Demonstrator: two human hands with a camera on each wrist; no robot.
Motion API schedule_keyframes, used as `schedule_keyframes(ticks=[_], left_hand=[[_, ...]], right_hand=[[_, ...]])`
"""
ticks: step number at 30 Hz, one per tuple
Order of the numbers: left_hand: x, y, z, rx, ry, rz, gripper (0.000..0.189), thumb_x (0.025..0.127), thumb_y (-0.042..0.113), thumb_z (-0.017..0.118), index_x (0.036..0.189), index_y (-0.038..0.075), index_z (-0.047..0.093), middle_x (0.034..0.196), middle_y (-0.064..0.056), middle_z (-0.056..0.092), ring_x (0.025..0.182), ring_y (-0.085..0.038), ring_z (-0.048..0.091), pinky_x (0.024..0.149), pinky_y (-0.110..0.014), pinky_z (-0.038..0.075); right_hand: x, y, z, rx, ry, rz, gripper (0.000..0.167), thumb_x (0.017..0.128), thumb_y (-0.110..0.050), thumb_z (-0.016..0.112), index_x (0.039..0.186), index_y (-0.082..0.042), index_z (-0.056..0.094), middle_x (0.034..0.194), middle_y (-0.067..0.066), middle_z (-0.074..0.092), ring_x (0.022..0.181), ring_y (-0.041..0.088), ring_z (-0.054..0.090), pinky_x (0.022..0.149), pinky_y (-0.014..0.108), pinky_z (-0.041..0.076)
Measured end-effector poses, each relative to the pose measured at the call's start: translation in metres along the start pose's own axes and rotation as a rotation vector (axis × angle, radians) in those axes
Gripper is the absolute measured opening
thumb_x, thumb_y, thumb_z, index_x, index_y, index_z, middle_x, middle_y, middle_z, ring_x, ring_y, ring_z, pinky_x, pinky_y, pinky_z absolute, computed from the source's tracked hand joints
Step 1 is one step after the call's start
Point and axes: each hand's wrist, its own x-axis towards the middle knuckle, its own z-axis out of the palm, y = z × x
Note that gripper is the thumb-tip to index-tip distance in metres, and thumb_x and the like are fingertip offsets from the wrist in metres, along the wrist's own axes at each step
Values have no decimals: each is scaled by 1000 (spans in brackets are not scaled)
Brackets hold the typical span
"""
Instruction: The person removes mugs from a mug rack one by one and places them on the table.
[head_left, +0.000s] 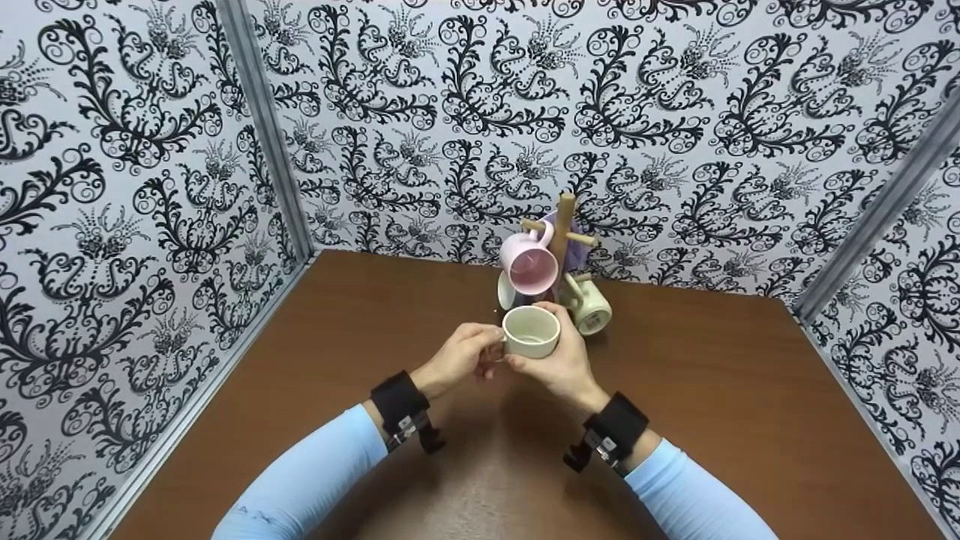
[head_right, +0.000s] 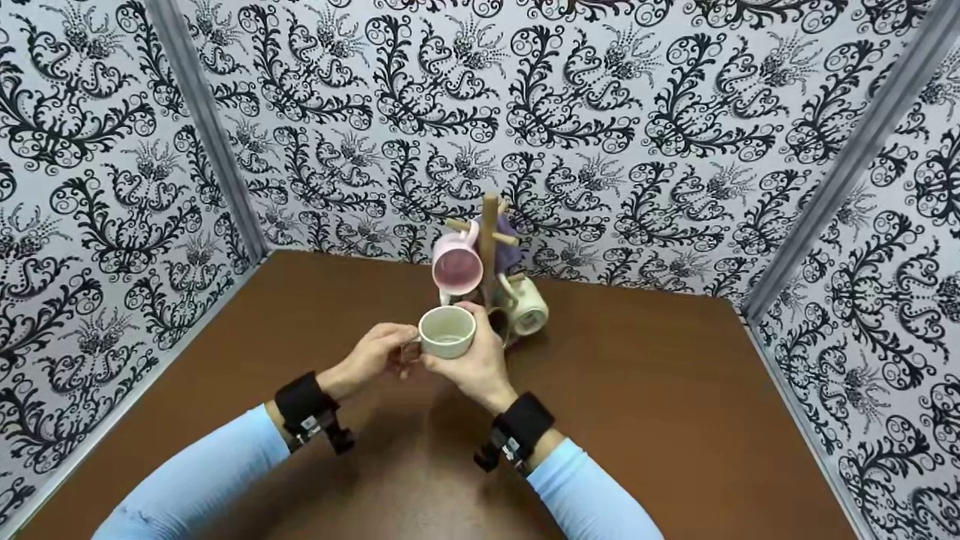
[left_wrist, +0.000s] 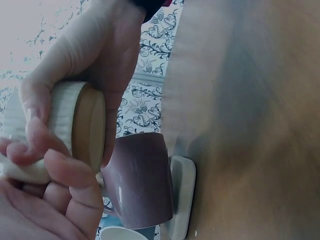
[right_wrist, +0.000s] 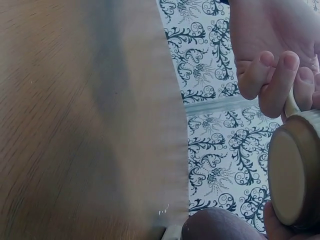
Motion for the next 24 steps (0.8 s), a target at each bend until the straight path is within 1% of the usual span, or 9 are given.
schedule_keyframes(ticks=[3,6,9,11,13,16,18,20,24], left_hand=[[-2,-1,2,-13,22,-1,42,114,19,43,78,-1,47,65,7,43,54,-10,52,51,-25,44],[-3,-2,5,-36,66,5,38,114,17,44,76,12,49,65,8,41,55,-8,45,52,-24,39],[-4,-3,7,-79,120,8,37,112,14,46,77,13,57,67,10,49,60,-6,47,54,-22,36],[-4,-4,9,-104,158,7,37,110,12,46,77,12,61,69,10,57,64,-3,54,58,-20,41],[-3,-5,10,-102,199,13,37,108,11,47,75,13,63,69,10,58,65,-3,54,59,-19,41],[-4,-7,10,-71,255,14,37,104,11,50,68,16,56,63,11,50,61,-3,47,57,-20,37],[-6,-8,10,-52,284,3,37,102,11,51,66,17,53,59,11,44,58,-4,41,53,-21,31],[-8,-9,9,-40,304,-5,37,101,11,52,65,17,52,58,11,44,58,-6,42,53,-21,32],[-12,-9,6,-26,343,0,36,100,8,51,65,15,54,59,11,43,59,-7,42,55,-21,35]], right_hand=[[0,-1,0,-26,-19,9,86,71,-5,101,144,3,57,134,22,73,119,24,70,107,27,56],[0,-2,0,-48,-37,17,87,72,-7,103,146,2,57,135,20,73,120,25,70,107,28,56],[-1,-2,1,-64,-54,31,87,73,-10,104,147,0,58,135,19,74,121,26,71,107,28,56],[-2,-3,1,-77,-66,32,87,74,-12,104,147,-1,58,135,18,74,121,26,71,107,29,56],[-3,-4,0,-86,-85,36,87,74,-14,105,147,-1,58,136,18,73,122,28,71,108,31,57],[-5,-6,-1,-107,-129,44,89,74,-15,105,148,-2,57,136,19,73,121,28,71,105,33,58],[-6,-8,-1,-116,-158,57,91,74,-16,105,150,-2,56,135,18,73,119,28,72,104,33,59],[-7,-10,-1,-127,-184,60,93,74,-17,106,151,-2,56,135,18,74,119,28,72,103,34,60],[-7,-12,-2,-155,-225,44,95,74,-22,106,153,-5,56,139,15,74,123,28,72,108,38,59]])
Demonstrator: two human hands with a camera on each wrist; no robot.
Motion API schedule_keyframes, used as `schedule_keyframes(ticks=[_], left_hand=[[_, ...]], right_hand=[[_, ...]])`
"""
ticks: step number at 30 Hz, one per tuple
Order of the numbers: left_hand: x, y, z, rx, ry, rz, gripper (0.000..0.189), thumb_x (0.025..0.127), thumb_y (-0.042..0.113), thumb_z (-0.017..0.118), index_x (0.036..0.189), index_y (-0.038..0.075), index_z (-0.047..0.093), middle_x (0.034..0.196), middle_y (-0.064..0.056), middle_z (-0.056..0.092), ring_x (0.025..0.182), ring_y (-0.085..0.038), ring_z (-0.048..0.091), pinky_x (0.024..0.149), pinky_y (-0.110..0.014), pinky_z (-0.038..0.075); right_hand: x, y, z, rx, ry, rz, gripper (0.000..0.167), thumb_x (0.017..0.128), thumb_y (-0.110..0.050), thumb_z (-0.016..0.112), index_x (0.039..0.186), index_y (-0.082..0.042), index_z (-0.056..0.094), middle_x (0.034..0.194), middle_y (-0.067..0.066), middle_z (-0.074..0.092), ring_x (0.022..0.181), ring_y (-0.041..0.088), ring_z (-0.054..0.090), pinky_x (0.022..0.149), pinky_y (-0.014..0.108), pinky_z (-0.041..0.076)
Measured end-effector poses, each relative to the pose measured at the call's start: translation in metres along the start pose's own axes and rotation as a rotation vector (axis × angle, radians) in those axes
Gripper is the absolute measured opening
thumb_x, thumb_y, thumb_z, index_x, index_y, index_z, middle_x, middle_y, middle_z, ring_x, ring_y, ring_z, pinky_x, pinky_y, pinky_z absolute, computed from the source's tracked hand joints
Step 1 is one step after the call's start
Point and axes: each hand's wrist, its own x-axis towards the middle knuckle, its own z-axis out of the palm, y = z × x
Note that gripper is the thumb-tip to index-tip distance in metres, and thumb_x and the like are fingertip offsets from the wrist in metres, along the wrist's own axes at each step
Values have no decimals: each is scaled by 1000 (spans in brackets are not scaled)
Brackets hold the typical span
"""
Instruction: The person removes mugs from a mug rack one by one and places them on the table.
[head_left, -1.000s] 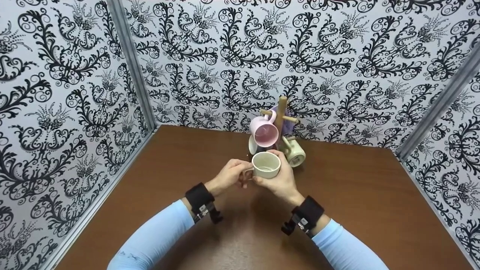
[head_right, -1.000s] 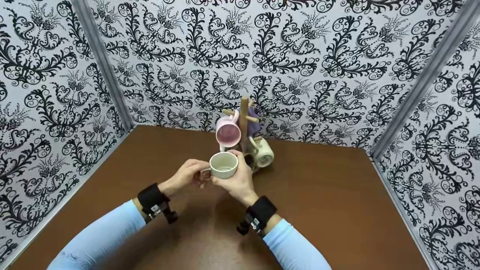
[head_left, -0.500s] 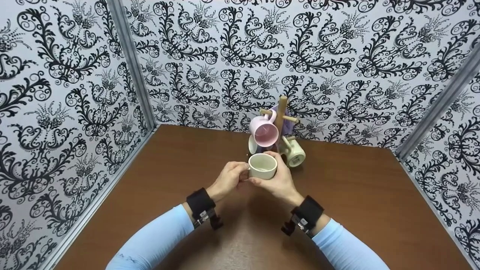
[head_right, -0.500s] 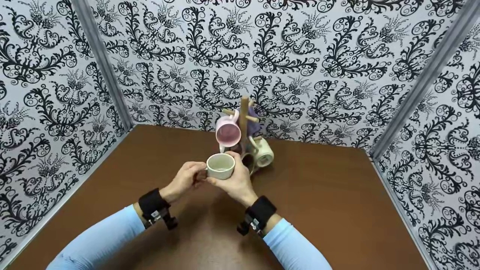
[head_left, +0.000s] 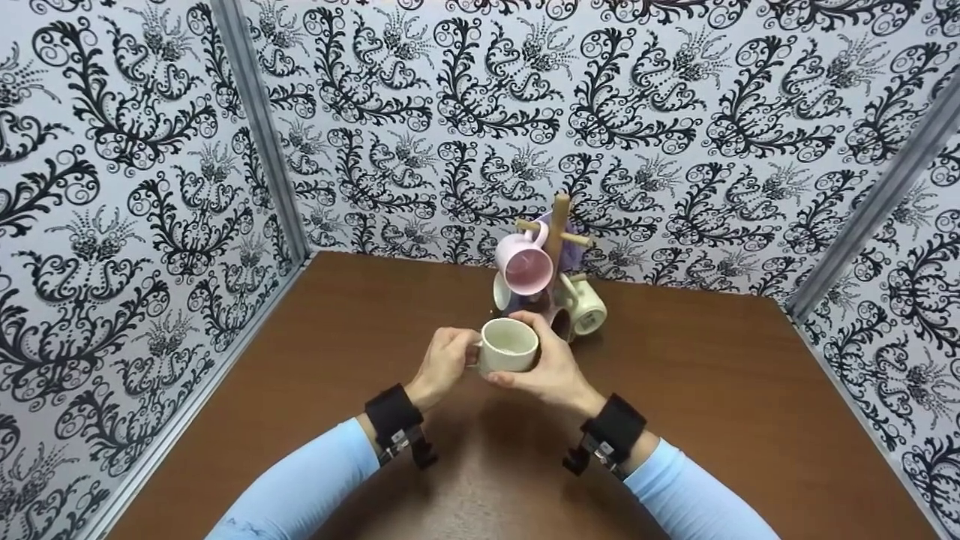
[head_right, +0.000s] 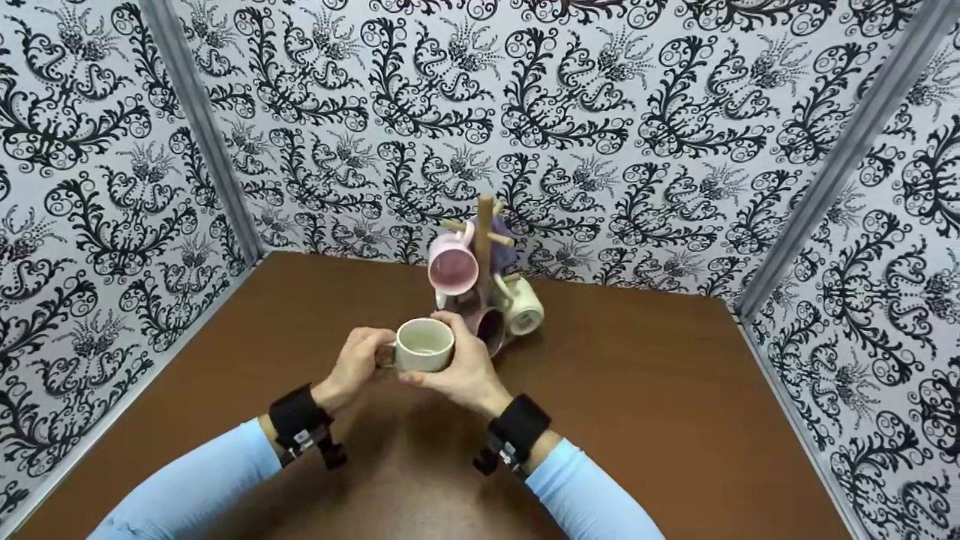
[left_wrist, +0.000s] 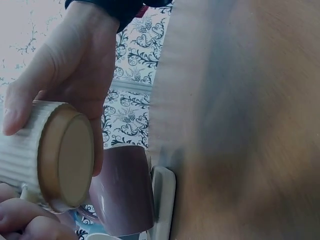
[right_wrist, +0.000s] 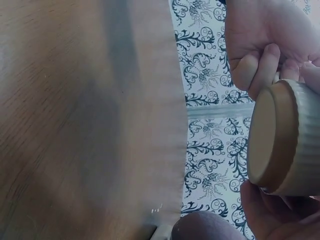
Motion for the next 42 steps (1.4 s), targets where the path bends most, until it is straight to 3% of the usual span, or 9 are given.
schedule_keyframes(ticks=[6,13,21,28,35,42], left_hand=[[-4,2,-9,38,39,34,36,98,5,51,64,14,52,59,13,41,59,-5,39,58,-20,36],[-8,-1,-23,34,99,33,37,99,1,48,64,13,50,61,7,44,58,-6,40,58,-20,35],[-11,-1,-39,33,157,29,36,100,3,49,65,13,53,59,11,44,55,-3,37,54,-19,30],[-16,-2,-57,45,214,19,38,101,6,51,65,14,55,55,12,42,52,-4,34,51,-20,27],[-22,-3,-73,102,259,20,43,103,9,50,61,15,47,54,12,42,48,-4,35,49,-22,29],[-27,-5,-86,92,318,5,43,104,10,52,62,14,46,54,9,44,46,-5,40,47,-21,35]], right_hand=[[-1,-2,-1,-45,-32,-38,96,75,-26,106,156,-9,57,141,9,76,126,26,72,112,36,56],[-3,-1,-5,6,-107,-59,81,84,-18,99,153,-1,59,147,18,72,137,36,71,115,37,60],[-8,7,-14,-148,-142,-118,64,90,-19,93,143,3,66,135,27,75,120,48,75,107,59,63],[-14,15,-23,-323,-175,-148,55,89,-23,92,135,0,72,126,17,79,114,38,77,102,51,64],[-19,20,-30,-364,-187,-148,51,88,-23,92,130,0,74,123,14,80,112,40,77,101,54,63],[-23,24,-37,-439,-256,-156,49,86,-24,92,126,0,76,120,18,81,109,37,78,100,49,64]])
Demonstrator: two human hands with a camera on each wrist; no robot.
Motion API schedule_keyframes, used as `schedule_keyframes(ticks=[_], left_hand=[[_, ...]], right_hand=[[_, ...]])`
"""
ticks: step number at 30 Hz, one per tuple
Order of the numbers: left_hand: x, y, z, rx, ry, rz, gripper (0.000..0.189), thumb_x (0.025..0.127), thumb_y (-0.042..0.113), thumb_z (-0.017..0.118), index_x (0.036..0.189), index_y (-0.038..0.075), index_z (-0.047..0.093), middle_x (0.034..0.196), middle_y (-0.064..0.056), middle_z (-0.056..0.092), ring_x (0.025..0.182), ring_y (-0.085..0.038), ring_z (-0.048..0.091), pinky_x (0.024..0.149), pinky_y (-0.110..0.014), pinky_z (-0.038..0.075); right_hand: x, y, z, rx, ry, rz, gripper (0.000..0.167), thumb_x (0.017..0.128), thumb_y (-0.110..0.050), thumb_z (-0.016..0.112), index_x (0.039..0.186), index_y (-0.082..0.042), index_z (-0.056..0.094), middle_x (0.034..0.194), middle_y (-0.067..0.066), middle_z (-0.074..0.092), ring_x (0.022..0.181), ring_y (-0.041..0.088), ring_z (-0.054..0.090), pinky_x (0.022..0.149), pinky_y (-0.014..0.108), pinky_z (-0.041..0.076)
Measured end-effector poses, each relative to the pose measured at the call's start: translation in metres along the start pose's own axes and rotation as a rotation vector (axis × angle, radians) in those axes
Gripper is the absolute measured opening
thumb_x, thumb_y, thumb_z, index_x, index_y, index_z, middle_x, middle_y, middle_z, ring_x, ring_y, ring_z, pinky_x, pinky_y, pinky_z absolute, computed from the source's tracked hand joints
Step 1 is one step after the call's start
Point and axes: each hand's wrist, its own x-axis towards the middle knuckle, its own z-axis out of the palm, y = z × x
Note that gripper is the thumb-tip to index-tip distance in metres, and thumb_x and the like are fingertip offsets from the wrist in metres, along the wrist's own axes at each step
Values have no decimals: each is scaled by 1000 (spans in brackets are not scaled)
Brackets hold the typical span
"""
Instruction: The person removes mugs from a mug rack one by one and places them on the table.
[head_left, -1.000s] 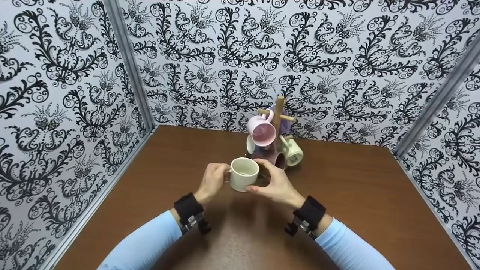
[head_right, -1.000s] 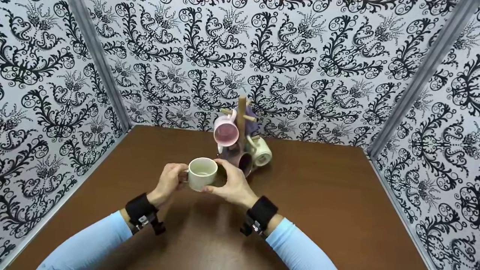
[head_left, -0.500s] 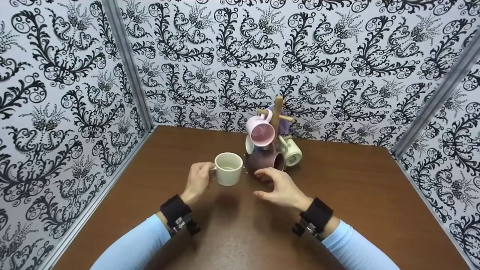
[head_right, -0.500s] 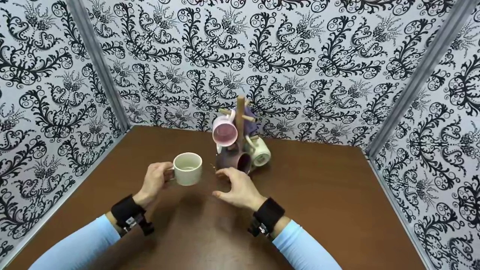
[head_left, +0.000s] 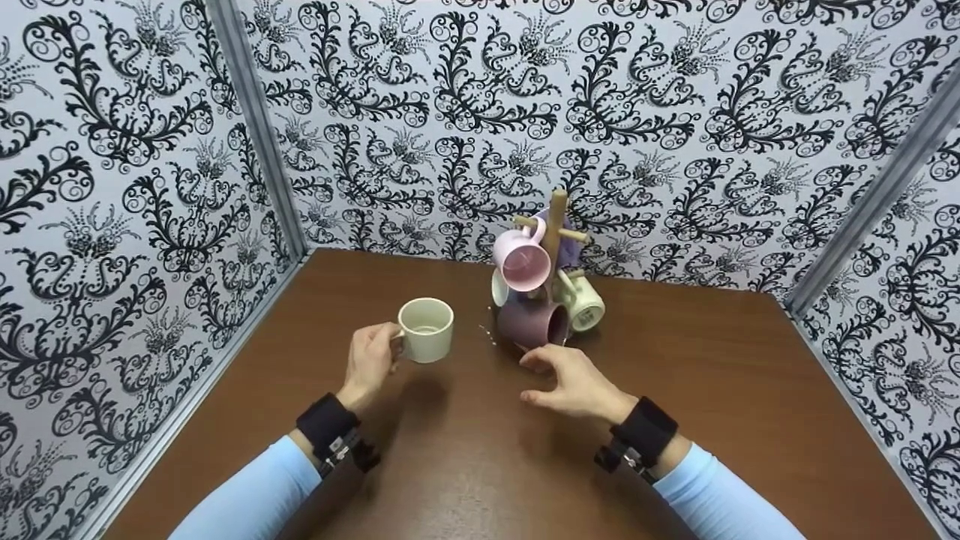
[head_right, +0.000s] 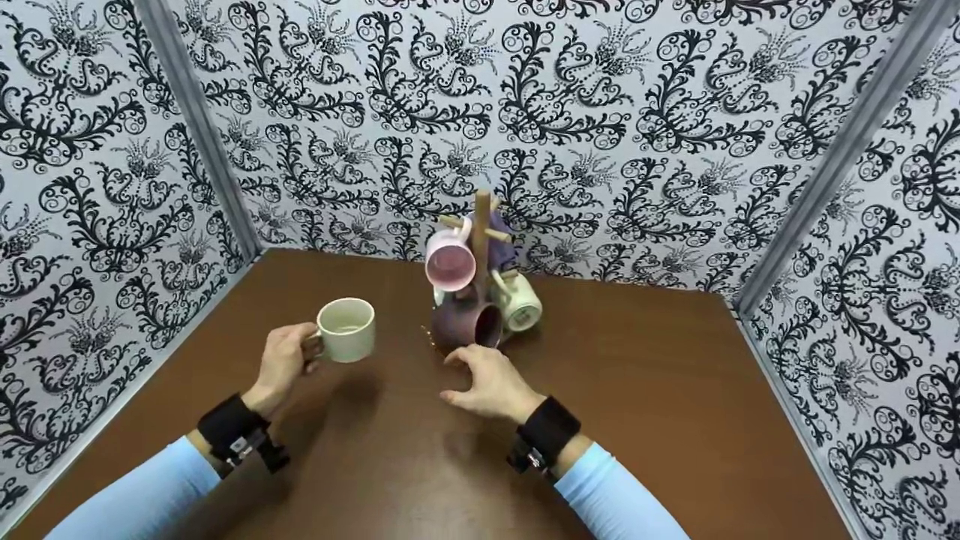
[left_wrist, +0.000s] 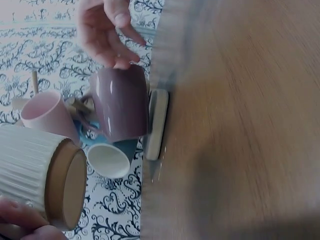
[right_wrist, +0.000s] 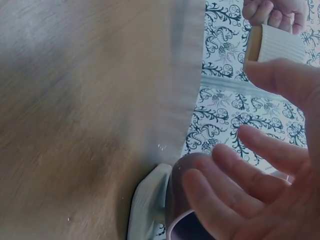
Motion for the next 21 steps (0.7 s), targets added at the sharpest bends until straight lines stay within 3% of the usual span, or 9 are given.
schedule_keyframes(ticks=[8,21], left_hand=[[1,-6,-19,-98,62,-41,43,106,6,48,63,13,44,57,6,44,49,-6,40,48,-21,36],[-6,-18,-46,-80,162,-61,44,108,7,46,64,9,49,56,4,48,47,-11,47,47,-24,40]], right_hand=[[-9,6,-9,-20,-61,43,47,86,-25,94,122,-1,77,117,15,82,106,40,79,96,50,65],[-21,17,-19,-126,-90,89,45,85,-31,95,119,-6,78,112,9,83,105,30,78,96,49,64]])
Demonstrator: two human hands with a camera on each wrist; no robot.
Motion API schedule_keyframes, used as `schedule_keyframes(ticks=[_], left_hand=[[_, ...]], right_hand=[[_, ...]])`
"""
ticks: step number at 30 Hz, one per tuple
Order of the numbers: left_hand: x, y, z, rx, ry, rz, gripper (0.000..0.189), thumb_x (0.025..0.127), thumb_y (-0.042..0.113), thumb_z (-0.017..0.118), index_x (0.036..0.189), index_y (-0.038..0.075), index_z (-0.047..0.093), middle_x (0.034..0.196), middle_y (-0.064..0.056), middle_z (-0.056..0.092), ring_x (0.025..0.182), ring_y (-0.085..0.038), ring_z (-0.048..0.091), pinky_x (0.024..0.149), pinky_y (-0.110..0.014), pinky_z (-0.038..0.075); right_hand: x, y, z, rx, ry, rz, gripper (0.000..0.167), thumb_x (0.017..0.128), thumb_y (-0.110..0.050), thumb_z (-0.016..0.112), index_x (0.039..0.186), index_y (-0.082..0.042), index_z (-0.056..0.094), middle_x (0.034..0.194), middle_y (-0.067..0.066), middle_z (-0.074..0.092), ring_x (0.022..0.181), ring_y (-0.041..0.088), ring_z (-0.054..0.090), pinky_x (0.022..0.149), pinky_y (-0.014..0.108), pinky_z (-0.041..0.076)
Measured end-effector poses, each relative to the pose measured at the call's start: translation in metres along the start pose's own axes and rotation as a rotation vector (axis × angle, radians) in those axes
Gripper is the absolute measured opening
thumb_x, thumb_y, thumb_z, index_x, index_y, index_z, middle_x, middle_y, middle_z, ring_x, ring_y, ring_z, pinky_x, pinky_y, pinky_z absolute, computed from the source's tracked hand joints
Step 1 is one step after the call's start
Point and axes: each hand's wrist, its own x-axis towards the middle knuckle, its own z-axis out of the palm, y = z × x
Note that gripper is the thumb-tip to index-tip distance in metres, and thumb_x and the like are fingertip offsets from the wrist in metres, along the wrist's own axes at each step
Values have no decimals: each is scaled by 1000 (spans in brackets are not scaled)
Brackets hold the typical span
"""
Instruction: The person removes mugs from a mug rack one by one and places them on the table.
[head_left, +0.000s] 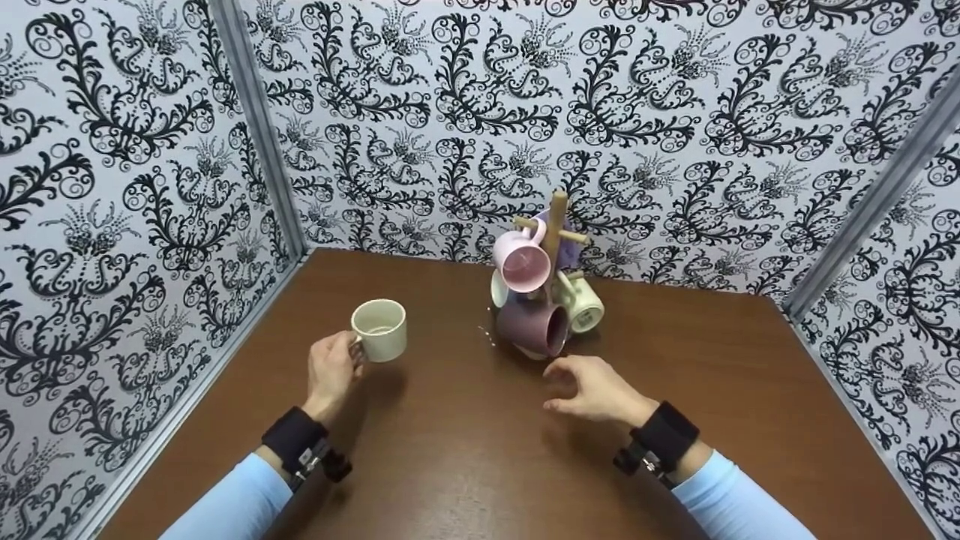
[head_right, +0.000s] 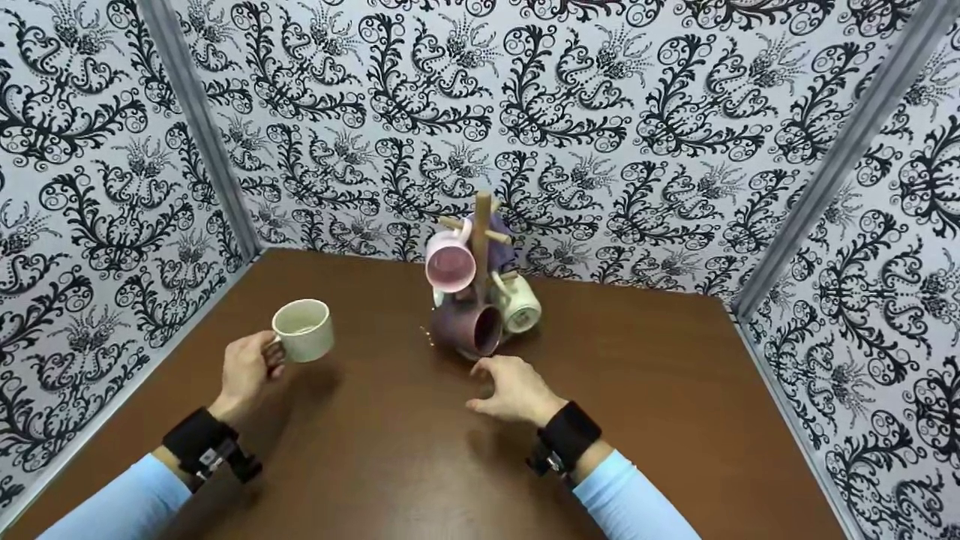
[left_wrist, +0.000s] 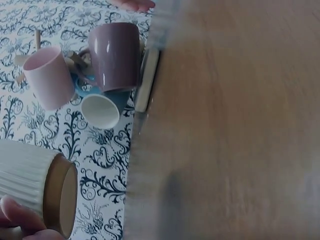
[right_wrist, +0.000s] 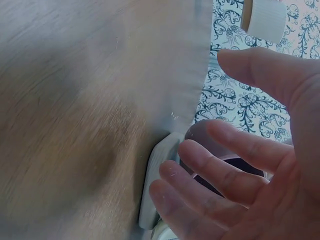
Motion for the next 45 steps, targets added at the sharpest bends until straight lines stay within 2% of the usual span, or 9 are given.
schedule_keyframes(ticks=[6,11,15,21,29,35,39,45], left_hand=[[1,-2,-15,71,63,5,42,106,6,49,65,6,56,53,3,54,46,-13,53,50,-24,44],[4,-4,-31,147,122,-20,42,106,11,51,66,8,62,54,5,57,47,-13,57,50,-24,46],[6,-7,-43,193,166,-44,42,107,13,52,68,9,66,57,5,61,48,-12,59,51,-24,48],[6,-11,-60,288,208,-65,45,108,20,52,66,13,66,54,7,60,50,-14,61,52,-26,44],[11,-17,-78,293,250,-112,46,108,22,51,65,16,66,55,10,61,50,-13,62,52,-26,44],[15,-22,-87,230,295,-112,43,107,19,47,71,13,70,58,10,61,49,-8,58,52,-23,47],[16,-24,-93,221,314,-136,43,107,19,48,70,14,69,58,10,61,48,-7,56,51,-23,47],[17,-27,-101,274,332,-181,44,107,23,47,69,16,68,60,9,61,50,-9,57,52,-25,47]], right_hand=[[-3,2,0,42,-27,32,45,85,-31,94,119,-6,78,110,9,82,102,28,77,90,43,62],[-6,5,-2,60,-38,43,47,86,-30,93,121,-3,77,112,15,83,102,35,78,89,41,63],[-6,7,-2,52,-33,45,46,86,-29,93,121,-4,77,112,15,82,101,33,78,89,42,63],[-6,7,-3,57,-24,28,45,86,-29,94,120,-3,77,110,15,83,100,35,78,88,42,63],[-8,8,-2,52,-24,37,44,86,-29,94,119,-5,78,112,13,83,104,32,79,93,46,64],[-9,10,-2,71,-20,18,42,87,-28,94,117,-4,78,111,15,84,102,36,80,91,45,65],[-9,11,-1,69,-16,15,42,86,-28,95,117,-5,78,109,13,84,100,34,80,91,43,65],[-9,11,0,71,-23,18,42,86,-29,94,117,-6,78,109,11,84,100,29,80,91,43,65]])
